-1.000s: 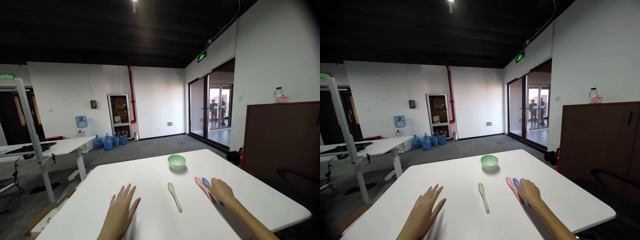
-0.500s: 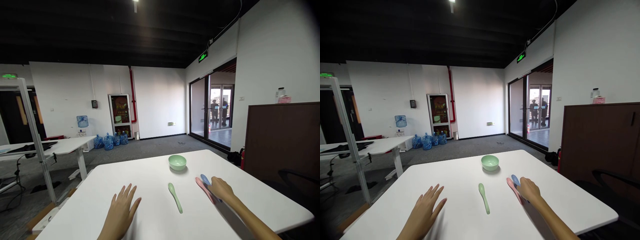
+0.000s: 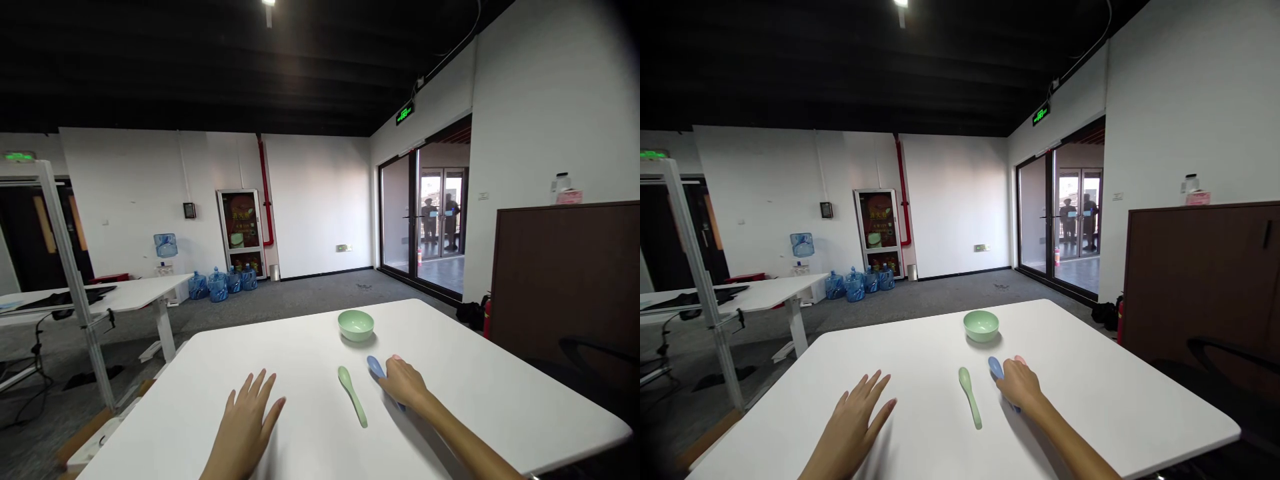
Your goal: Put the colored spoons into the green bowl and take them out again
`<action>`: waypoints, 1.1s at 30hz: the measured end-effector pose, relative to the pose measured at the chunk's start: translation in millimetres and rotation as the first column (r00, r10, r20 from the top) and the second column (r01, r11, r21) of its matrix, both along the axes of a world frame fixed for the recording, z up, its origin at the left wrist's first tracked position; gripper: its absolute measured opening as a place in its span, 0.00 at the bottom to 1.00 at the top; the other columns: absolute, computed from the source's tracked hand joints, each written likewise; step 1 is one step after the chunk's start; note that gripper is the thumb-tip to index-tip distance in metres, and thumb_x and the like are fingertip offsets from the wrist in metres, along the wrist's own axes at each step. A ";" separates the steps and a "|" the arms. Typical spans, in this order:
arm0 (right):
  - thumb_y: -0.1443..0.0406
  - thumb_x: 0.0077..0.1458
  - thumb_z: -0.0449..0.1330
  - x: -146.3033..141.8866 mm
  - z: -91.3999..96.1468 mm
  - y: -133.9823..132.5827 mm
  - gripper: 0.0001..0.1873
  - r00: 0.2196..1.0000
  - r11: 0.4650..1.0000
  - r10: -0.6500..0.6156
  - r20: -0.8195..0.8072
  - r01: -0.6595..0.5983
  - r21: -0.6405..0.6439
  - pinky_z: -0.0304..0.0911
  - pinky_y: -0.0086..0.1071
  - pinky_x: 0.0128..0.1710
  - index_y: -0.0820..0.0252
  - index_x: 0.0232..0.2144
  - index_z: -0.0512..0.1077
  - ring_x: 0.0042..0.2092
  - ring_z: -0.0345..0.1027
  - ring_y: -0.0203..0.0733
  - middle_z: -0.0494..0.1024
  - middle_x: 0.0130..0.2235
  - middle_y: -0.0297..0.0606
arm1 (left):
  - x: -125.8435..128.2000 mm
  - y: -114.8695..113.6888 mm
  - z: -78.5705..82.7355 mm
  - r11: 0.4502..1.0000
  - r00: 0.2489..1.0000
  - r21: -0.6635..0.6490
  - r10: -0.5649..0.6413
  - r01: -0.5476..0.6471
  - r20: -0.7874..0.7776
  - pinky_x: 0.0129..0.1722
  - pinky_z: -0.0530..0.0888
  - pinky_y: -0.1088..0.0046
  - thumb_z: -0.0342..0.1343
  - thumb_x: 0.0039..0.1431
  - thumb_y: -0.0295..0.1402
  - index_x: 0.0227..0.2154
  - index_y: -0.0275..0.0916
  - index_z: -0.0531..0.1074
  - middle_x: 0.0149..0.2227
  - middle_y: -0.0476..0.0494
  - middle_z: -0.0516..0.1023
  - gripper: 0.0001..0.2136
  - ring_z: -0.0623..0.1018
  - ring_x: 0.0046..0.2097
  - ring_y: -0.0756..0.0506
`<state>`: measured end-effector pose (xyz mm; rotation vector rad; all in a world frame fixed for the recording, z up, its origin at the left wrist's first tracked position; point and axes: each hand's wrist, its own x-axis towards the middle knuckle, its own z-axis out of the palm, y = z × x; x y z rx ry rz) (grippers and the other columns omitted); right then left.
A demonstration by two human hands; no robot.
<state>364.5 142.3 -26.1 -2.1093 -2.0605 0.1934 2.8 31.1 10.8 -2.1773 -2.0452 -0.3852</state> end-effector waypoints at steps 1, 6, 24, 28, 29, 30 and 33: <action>0.68 0.58 0.53 -1.0 -2.2 0.5 0.12 1.000 1.000 -0.002 0.001 0.002 -0.005 0.55 0.35 0.34 0.64 0.38 0.76 0.49 0.75 0.51 0.79 0.50 0.53 | 0.0 0.2 -0.3 1.000 1.000 0.004 -0.001 0.001 0.000 0.69 0.63 0.41 0.41 0.72 0.47 0.68 0.44 0.64 0.73 0.39 0.64 0.28 0.60 0.74 0.32; 0.69 0.59 0.54 -0.7 -10.7 3.5 0.10 1.000 0.999 -0.018 -0.010 0.018 -0.032 0.57 0.34 0.35 0.62 0.39 0.75 0.52 0.75 0.52 0.80 0.48 0.51 | -0.3 0.1 -1.3 1.000 1.000 0.015 -0.005 0.005 0.007 0.69 0.64 0.41 0.41 0.71 0.47 0.68 0.45 0.65 0.72 0.39 0.65 0.27 0.61 0.73 0.32; 0.66 0.61 0.53 2.9 -17.7 2.0 0.11 1.000 1.000 0.003 0.014 -0.003 -0.021 0.58 0.35 0.34 0.62 0.37 0.75 0.50 0.76 0.53 0.77 0.56 0.56 | -1.6 1.6 -3.4 1.000 1.000 0.004 -0.004 0.004 0.010 0.69 0.63 0.41 0.40 0.72 0.48 0.68 0.45 0.64 0.73 0.40 0.64 0.28 0.60 0.74 0.32; 0.63 0.64 0.52 2.0 -8.5 -0.3 0.13 1.000 1.000 -0.012 0.004 0.012 0.014 0.56 0.36 0.34 0.62 0.35 0.75 0.47 0.77 0.52 0.78 0.52 0.54 | -1.7 2.0 -2.6 1.000 1.000 0.001 -0.002 0.002 0.013 0.69 0.63 0.41 0.41 0.71 0.48 0.69 0.45 0.64 0.73 0.40 0.63 0.28 0.60 0.74 0.32; 0.62 0.64 0.52 2.0 -5.1 -0.6 0.14 1.000 1.000 -0.017 0.004 0.017 0.025 0.56 0.36 0.34 0.62 0.35 0.75 0.46 0.76 0.52 0.79 0.50 0.52 | -2.0 2.2 -2.5 1.000 1.000 0.006 -0.003 0.003 0.014 0.69 0.63 0.41 0.41 0.71 0.48 0.68 0.45 0.64 0.73 0.40 0.64 0.28 0.60 0.74 0.32; 0.61 0.65 0.52 2.4 -1.4 -0.7 0.14 1.000 0.999 -0.021 0.004 0.021 0.033 0.56 0.35 0.34 0.62 0.35 0.75 0.46 0.76 0.51 0.80 0.48 0.51 | -2.3 2.3 -2.4 1.000 1.000 0.010 -0.004 0.004 0.013 0.69 0.64 0.41 0.41 0.71 0.48 0.68 0.45 0.64 0.73 0.39 0.64 0.28 0.60 0.74 0.32; 0.58 0.66 0.51 5.2 12.1 -1.0 0.16 0.999 0.998 -0.032 0.008 0.031 0.052 0.56 0.36 0.35 0.62 0.36 0.76 0.44 0.77 0.52 0.81 0.43 0.50 | -3.6 2.2 -1.9 1.000 1.000 0.019 -0.004 0.004 0.016 0.69 0.64 0.41 0.41 0.71 0.48 0.68 0.44 0.65 0.72 0.38 0.64 0.28 0.61 0.73 0.31</action>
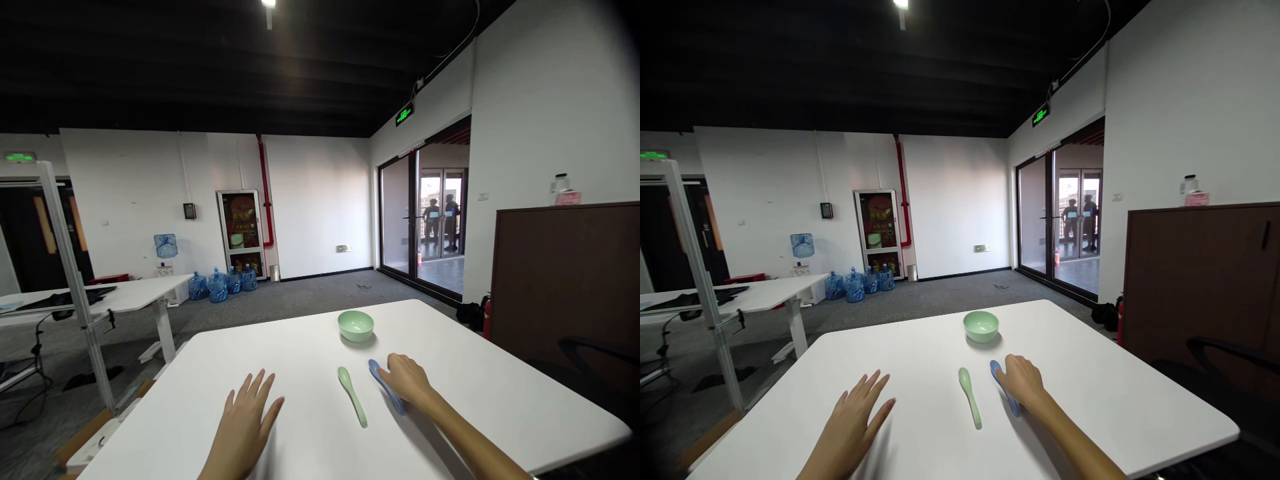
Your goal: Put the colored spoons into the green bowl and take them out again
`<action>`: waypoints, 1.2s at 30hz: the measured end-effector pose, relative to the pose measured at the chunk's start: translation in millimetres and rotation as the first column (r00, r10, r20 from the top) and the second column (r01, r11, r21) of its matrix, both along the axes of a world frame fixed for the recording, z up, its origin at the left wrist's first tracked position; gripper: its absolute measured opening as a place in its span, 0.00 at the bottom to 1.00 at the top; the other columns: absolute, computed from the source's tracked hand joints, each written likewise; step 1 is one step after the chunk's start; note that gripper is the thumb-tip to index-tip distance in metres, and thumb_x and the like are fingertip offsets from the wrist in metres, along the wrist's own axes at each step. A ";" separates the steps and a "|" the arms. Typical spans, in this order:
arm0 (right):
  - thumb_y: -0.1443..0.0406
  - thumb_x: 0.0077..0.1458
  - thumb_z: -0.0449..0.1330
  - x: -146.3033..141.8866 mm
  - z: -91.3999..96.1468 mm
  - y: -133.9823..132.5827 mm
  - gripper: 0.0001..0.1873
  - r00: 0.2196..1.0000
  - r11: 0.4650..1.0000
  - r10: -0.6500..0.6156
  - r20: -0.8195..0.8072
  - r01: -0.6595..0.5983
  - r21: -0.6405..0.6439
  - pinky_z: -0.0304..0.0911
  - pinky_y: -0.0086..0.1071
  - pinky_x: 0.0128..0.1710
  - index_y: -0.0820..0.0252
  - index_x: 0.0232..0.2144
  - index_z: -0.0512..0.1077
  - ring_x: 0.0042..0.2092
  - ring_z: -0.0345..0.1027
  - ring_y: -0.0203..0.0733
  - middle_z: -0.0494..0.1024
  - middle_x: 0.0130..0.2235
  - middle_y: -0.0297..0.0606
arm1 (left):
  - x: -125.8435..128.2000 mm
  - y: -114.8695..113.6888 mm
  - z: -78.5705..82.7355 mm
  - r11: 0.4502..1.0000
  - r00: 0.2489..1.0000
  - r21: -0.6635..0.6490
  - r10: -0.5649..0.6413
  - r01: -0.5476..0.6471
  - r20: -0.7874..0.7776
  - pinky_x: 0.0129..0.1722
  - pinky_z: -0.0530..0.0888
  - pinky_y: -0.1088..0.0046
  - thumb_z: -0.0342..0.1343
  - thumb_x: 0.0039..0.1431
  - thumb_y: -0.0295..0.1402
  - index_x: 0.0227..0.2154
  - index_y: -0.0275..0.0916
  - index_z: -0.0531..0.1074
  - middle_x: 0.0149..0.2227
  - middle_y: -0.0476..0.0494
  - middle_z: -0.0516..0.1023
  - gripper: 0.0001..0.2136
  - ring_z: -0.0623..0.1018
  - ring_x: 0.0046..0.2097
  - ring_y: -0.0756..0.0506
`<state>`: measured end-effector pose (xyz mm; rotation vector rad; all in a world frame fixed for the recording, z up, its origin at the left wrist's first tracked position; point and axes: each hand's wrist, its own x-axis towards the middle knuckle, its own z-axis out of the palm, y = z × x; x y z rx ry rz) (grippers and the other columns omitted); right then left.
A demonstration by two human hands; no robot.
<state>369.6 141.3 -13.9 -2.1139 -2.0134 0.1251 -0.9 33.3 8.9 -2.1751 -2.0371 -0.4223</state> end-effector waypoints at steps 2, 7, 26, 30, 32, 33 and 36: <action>0.57 0.67 0.51 2.8 11.0 -0.3 0.18 1.000 0.999 -0.003 -0.001 0.003 0.034 0.57 0.36 0.37 0.62 0.39 0.76 0.45 0.77 0.53 0.82 0.44 0.51 | -0.8 -0.3 0.4 1.000 1.000 0.004 -0.002 0.002 0.005 0.69 0.64 0.41 0.41 0.71 0.48 0.68 0.45 0.65 0.72 0.38 0.64 0.28 0.61 0.73 0.31; 0.55 0.69 0.49 7.3 42.3 -0.8 0.23 0.998 0.990 0.055 -0.033 -0.050 0.131 0.61 0.36 0.44 0.63 0.47 0.78 0.52 0.76 0.53 0.82 0.49 0.53 | -0.5 0.8 2.9 1.000 1.000 0.011 0.002 -0.002 -0.005 0.69 0.64 0.41 0.41 0.71 0.47 0.68 0.45 0.65 0.72 0.39 0.64 0.27 0.61 0.73 0.31; 0.43 0.67 0.45 21.5 15.8 -6.0 0.42 0.978 0.976 0.206 -0.044 -0.202 0.076 0.46 0.57 0.71 0.56 0.74 0.54 0.76 0.41 0.60 0.51 0.76 0.47 | -0.5 9.3 13.5 0.996 0.989 -0.002 0.084 -0.084 -0.120 0.69 0.62 0.41 0.39 0.72 0.47 0.69 0.42 0.63 0.73 0.39 0.63 0.28 0.60 0.74 0.31; 0.42 0.67 0.45 22.4 13.9 -7.1 0.42 0.978 0.976 0.203 -0.043 -0.198 0.092 0.47 0.56 0.71 0.55 0.74 0.56 0.76 0.43 0.59 0.52 0.76 0.47 | -0.1 9.6 13.8 0.996 0.989 0.006 0.086 -0.086 -0.119 0.69 0.63 0.41 0.40 0.73 0.46 0.69 0.42 0.63 0.73 0.38 0.63 0.28 0.60 0.74 0.31; 0.42 0.67 0.45 22.0 14.6 -8.2 0.41 0.978 0.975 0.203 -0.042 -0.199 0.095 0.47 0.55 0.72 0.55 0.74 0.56 0.76 0.43 0.59 0.52 0.76 0.46 | -0.4 9.9 13.0 0.997 0.990 0.019 0.082 -0.081 -0.117 0.69 0.63 0.41 0.40 0.72 0.46 0.69 0.43 0.64 0.73 0.37 0.63 0.27 0.60 0.74 0.31; 0.42 0.67 0.45 21.8 15.0 -8.8 0.41 0.978 0.975 0.203 -0.042 -0.198 0.095 0.47 0.55 0.72 0.55 0.74 0.56 0.76 0.43 0.59 0.52 0.76 0.46 | -0.5 9.9 12.7 0.997 0.990 0.022 0.080 -0.078 -0.115 0.68 0.64 0.41 0.41 0.72 0.46 0.68 0.43 0.64 0.73 0.37 0.63 0.27 0.61 0.74 0.31; 0.42 0.67 0.45 21.2 15.6 -10.0 0.41 0.978 0.976 0.202 -0.051 -0.197 0.094 0.47 0.55 0.72 0.55 0.74 0.56 0.76 0.42 0.58 0.52 0.76 0.46 | -0.3 9.0 12.8 0.997 0.991 0.020 0.078 -0.076 -0.110 0.69 0.63 0.41 0.41 0.72 0.46 0.68 0.43 0.64 0.73 0.37 0.63 0.27 0.60 0.74 0.31</action>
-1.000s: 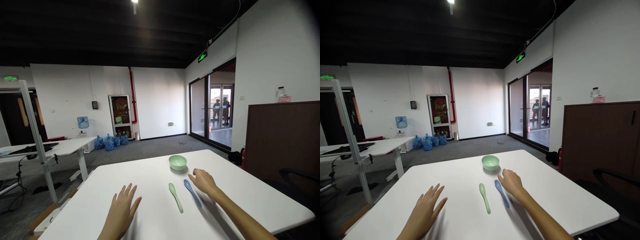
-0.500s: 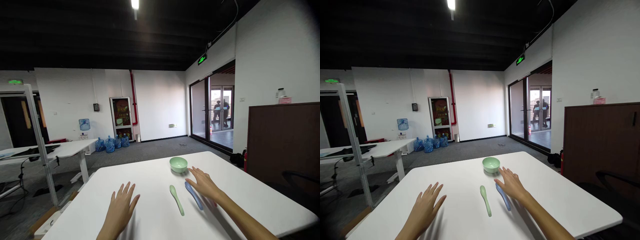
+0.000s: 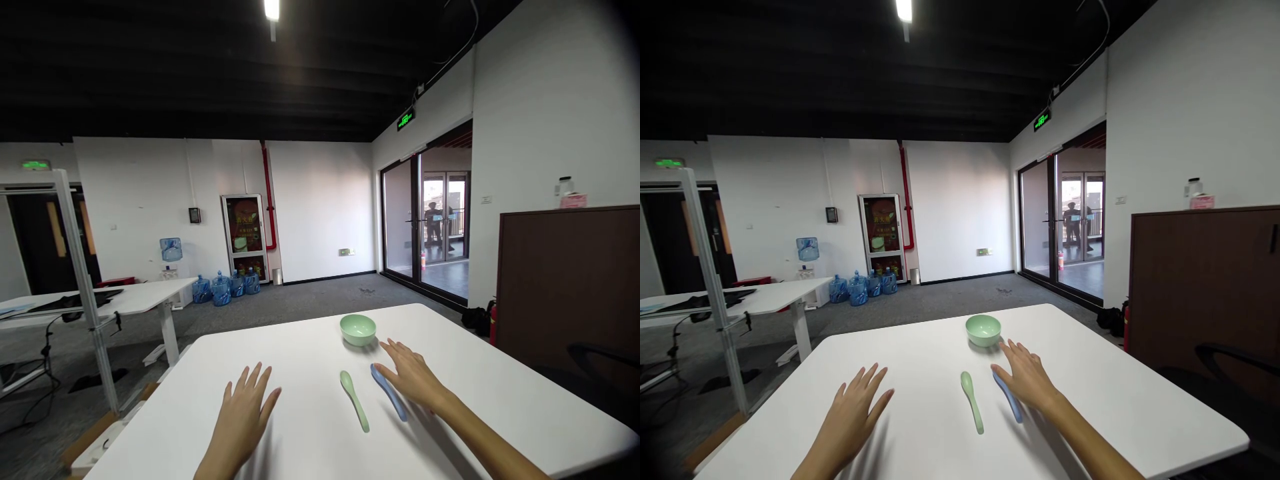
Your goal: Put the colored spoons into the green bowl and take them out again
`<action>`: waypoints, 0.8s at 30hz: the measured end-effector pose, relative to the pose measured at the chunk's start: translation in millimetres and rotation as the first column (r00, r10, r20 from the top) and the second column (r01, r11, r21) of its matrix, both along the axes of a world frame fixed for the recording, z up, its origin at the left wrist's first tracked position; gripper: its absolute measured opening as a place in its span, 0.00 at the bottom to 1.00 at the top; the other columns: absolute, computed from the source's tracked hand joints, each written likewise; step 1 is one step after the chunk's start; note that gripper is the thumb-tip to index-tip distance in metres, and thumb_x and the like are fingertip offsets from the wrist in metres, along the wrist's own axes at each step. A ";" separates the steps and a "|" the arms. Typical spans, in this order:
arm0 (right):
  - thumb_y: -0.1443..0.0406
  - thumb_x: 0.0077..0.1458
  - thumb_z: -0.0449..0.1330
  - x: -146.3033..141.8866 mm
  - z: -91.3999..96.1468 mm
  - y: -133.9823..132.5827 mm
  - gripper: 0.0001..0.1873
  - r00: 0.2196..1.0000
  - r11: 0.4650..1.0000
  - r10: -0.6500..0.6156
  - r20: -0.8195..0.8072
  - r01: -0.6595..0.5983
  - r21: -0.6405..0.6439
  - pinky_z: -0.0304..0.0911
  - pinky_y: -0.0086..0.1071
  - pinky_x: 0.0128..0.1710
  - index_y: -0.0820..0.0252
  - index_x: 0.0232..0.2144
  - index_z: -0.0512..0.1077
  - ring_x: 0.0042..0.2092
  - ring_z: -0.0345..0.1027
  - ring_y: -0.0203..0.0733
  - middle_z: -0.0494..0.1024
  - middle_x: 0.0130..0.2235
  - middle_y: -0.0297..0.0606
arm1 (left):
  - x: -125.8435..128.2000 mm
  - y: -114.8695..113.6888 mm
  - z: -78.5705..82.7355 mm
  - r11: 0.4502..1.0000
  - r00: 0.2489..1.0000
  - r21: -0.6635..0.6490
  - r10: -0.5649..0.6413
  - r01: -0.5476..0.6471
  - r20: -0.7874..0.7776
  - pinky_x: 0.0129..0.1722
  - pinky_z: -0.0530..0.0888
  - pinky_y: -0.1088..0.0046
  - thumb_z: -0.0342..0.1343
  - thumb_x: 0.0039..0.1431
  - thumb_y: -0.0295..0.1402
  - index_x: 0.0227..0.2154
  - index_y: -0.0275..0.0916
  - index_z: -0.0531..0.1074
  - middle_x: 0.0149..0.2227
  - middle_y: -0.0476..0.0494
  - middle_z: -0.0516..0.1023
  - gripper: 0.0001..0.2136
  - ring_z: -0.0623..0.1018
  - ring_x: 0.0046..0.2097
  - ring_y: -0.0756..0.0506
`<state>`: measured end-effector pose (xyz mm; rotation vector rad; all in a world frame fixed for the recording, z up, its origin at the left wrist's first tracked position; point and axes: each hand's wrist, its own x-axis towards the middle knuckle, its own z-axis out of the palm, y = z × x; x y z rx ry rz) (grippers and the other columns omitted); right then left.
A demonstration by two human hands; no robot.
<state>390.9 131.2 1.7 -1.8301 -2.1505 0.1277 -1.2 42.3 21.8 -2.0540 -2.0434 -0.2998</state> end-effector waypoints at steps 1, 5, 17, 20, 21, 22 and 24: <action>0.42 0.67 0.46 0.0 -0.2 -0.1 0.42 1.000 1.000 -0.001 -0.003 0.001 -0.002 0.47 0.55 0.72 0.55 0.74 0.56 0.76 0.42 0.59 0.52 0.76 0.46 | 0.4 -0.6 0.5 1.000 1.000 -0.006 0.002 -0.002 0.000 0.69 0.63 0.41 0.41 0.72 0.46 0.68 0.43 0.64 0.73 0.38 0.63 0.27 0.60 0.74 0.31; 0.42 0.67 0.45 0.3 -1.3 0.6 0.42 1.000 1.000 0.002 -0.007 -0.002 -0.008 0.47 0.56 0.72 0.57 0.74 0.56 0.76 0.43 0.59 0.52 0.76 0.47 | 2.3 -2.6 2.8 1.000 1.000 -0.028 0.010 -0.010 -0.006 0.69 0.62 0.42 0.40 0.73 0.46 0.69 0.43 0.63 0.73 0.39 0.62 0.27 0.59 0.74 0.31; 0.44 0.67 0.46 -0.4 2.1 -3.7 0.42 1.000 1.000 -0.006 -0.005 0.006 -0.026 0.48 0.54 0.71 0.59 0.73 0.57 0.76 0.44 0.59 0.53 0.75 0.48 | 3.2 -3.5 1.9 1.000 1.000 -0.023 0.005 -0.005 0.008 0.69 0.62 0.42 0.41 0.72 0.46 0.69 0.43 0.64 0.73 0.39 0.62 0.27 0.59 0.74 0.32; 0.43 0.66 0.46 -0.7 1.1 -3.2 0.42 1.000 0.999 -0.010 -0.003 0.010 -0.032 0.47 0.54 0.72 0.58 0.73 0.57 0.76 0.44 0.59 0.53 0.75 0.47 | 4.5 -4.4 3.3 1.000 1.000 -0.024 0.003 -0.002 0.019 0.69 0.63 0.42 0.41 0.72 0.46 0.68 0.44 0.64 0.73 0.39 0.62 0.27 0.60 0.74 0.32; 0.43 0.66 0.45 -0.7 0.5 -2.9 0.42 1.000 0.999 -0.010 -0.002 0.010 -0.030 0.48 0.54 0.72 0.58 0.73 0.57 0.76 0.44 0.59 0.53 0.75 0.47 | 4.8 -4.4 3.6 1.000 1.000 -0.026 0.003 -0.002 0.018 0.69 0.63 0.42 0.41 0.72 0.46 0.69 0.43 0.64 0.73 0.39 0.62 0.27 0.60 0.74 0.32; 0.43 0.66 0.45 -0.7 -0.3 -2.5 0.42 1.000 1.000 -0.009 -0.002 0.009 -0.028 0.48 0.54 0.72 0.58 0.73 0.57 0.76 0.44 0.59 0.53 0.75 0.47 | 5.0 -4.2 3.9 1.000 1.000 -0.028 0.003 -0.002 0.015 0.69 0.63 0.42 0.41 0.72 0.46 0.69 0.43 0.64 0.73 0.39 0.62 0.27 0.60 0.74 0.32; 0.43 0.66 0.45 -0.6 -2.0 -1.7 0.42 1.000 1.000 -0.008 -0.001 0.008 -0.022 0.48 0.54 0.71 0.58 0.73 0.58 0.76 0.44 0.59 0.54 0.75 0.48 | 5.3 -3.6 4.0 1.000 1.000 -0.027 0.002 -0.002 0.009 0.69 0.63 0.42 0.40 0.72 0.46 0.69 0.43 0.64 0.73 0.39 0.62 0.27 0.59 0.74 0.31</action>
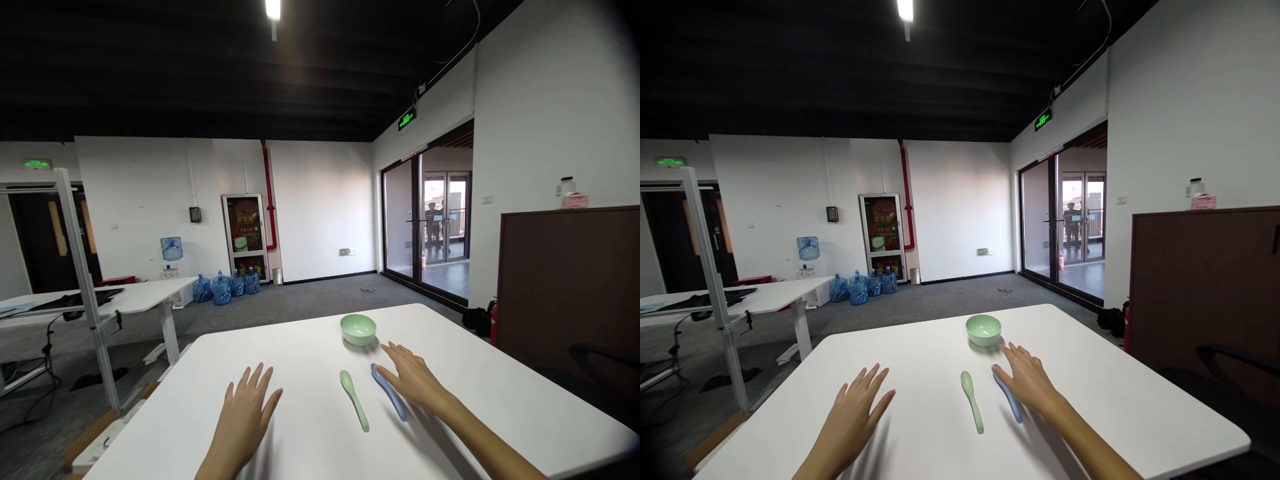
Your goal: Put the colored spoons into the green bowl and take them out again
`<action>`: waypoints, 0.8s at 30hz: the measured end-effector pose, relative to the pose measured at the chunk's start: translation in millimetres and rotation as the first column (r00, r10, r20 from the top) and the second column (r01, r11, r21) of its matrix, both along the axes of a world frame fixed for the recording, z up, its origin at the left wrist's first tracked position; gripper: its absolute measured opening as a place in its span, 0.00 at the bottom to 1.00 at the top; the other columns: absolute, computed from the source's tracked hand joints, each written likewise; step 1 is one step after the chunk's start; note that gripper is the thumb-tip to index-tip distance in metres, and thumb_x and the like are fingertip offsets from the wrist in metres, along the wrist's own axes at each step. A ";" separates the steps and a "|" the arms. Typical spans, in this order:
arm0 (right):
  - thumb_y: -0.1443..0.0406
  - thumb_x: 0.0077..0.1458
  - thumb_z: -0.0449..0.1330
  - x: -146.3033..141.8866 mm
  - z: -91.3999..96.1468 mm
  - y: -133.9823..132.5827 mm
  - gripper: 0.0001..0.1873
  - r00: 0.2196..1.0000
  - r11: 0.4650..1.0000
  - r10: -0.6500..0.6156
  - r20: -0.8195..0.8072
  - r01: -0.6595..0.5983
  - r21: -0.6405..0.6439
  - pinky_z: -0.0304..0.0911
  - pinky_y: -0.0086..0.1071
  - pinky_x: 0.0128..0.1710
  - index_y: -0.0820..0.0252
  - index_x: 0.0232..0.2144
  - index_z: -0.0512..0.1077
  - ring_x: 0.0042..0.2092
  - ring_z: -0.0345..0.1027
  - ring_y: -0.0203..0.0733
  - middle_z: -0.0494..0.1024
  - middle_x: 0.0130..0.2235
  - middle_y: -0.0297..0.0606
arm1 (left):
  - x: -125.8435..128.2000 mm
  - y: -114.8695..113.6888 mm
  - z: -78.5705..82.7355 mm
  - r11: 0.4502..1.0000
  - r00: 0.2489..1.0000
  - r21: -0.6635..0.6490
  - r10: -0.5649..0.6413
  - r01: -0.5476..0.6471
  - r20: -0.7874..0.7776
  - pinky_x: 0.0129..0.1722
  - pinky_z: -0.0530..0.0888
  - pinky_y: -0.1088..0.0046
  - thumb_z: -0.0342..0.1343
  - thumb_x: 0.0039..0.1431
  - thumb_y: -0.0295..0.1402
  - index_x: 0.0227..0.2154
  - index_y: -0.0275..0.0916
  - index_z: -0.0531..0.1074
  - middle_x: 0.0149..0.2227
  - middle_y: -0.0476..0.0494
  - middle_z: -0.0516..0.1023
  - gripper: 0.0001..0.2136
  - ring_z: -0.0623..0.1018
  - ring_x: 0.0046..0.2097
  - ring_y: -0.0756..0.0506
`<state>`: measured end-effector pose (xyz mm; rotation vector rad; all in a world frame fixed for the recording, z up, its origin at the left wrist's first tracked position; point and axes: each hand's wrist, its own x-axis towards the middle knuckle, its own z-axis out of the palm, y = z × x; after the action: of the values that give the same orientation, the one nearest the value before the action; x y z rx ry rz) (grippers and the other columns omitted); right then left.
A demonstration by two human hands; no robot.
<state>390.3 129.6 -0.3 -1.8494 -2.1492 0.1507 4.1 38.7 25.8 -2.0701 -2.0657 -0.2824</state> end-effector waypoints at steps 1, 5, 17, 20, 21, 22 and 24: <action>0.42 0.66 0.45 0.1 -0.8 0.3 0.42 1.000 1.000 0.000 0.000 0.000 0.002 0.48 0.54 0.71 0.58 0.73 0.58 0.76 0.45 0.59 0.54 0.75 0.48 | 0.1 0.3 -0.1 1.000 1.000 0.004 -0.001 0.001 0.000 0.69 0.63 0.42 0.40 0.72 0.46 0.69 0.43 0.64 0.73 0.39 0.62 0.27 0.59 0.74 0.31; 0.41 0.66 0.44 0.1 -2.7 0.9 0.43 1.000 1.000 0.005 0.003 -0.005 0.005 0.48 0.54 0.71 0.59 0.73 0.57 0.76 0.44 0.58 0.55 0.75 0.48 | 0.1 0.2 -0.4 1.000 1.000 0.018 -0.011 0.011 0.012 0.69 0.63 0.41 0.40 0.72 0.46 0.68 0.43 0.64 0.73 0.38 0.63 0.27 0.60 0.74 0.31; 0.42 0.66 0.45 -1.6 1.3 -2.9 0.42 1.000 1.000 0.013 -0.015 -0.012 0.008 0.49 0.54 0.71 0.59 0.72 0.59 0.75 0.46 0.59 0.56 0.75 0.49 | -1.1 -0.3 -1.8 0.999 1.000 0.036 -0.019 0.018 0.024 0.69 0.63 0.41 0.40 0.72 0.46 0.68 0.43 0.65 0.72 0.38 0.64 0.27 0.61 0.73 0.31; 0.43 0.66 0.46 -1.4 3.0 -3.1 0.42 1.000 1.000 0.010 -0.019 -0.010 0.017 0.49 0.53 0.71 0.59 0.72 0.59 0.75 0.47 0.58 0.57 0.74 0.50 | -1.2 -0.1 -1.7 0.999 1.000 0.033 -0.017 0.016 0.016 0.69 0.63 0.41 0.41 0.72 0.46 0.68 0.43 0.65 0.72 0.38 0.64 0.27 0.61 0.73 0.31; 0.43 0.66 0.46 -0.7 3.3 -2.6 0.41 1.000 1.000 0.011 -0.020 -0.011 0.026 0.50 0.52 0.70 0.58 0.72 0.59 0.75 0.48 0.58 0.58 0.74 0.50 | -1.4 -0.1 -1.9 0.999 1.000 0.033 -0.018 0.018 0.013 0.69 0.64 0.41 0.41 0.72 0.46 0.68 0.43 0.65 0.72 0.38 0.64 0.27 0.61 0.73 0.31; 0.44 0.66 0.47 0.4 3.4 -1.6 0.40 1.000 0.999 0.014 -0.022 -0.013 0.040 0.51 0.52 0.70 0.58 0.72 0.60 0.74 0.49 0.58 0.59 0.73 0.50 | -1.7 0.0 -2.2 0.999 1.000 0.033 -0.020 0.019 0.010 0.69 0.64 0.41 0.41 0.72 0.46 0.68 0.43 0.65 0.72 0.38 0.64 0.27 0.61 0.73 0.31; 0.45 0.66 0.48 4.1 3.1 1.9 0.39 0.999 0.997 0.011 -0.031 -0.009 0.076 0.55 0.49 0.67 0.59 0.70 0.62 0.72 0.55 0.57 0.65 0.71 0.50 | -2.5 0.3 -3.1 0.999 1.000 0.034 -0.021 0.021 0.007 0.68 0.64 0.41 0.41 0.72 0.46 0.68 0.43 0.65 0.72 0.38 0.64 0.27 0.61 0.73 0.31</action>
<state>394.4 131.5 2.8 -1.7829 -2.1138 0.0985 1.6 39.0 22.7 -2.0751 -2.0297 -0.3261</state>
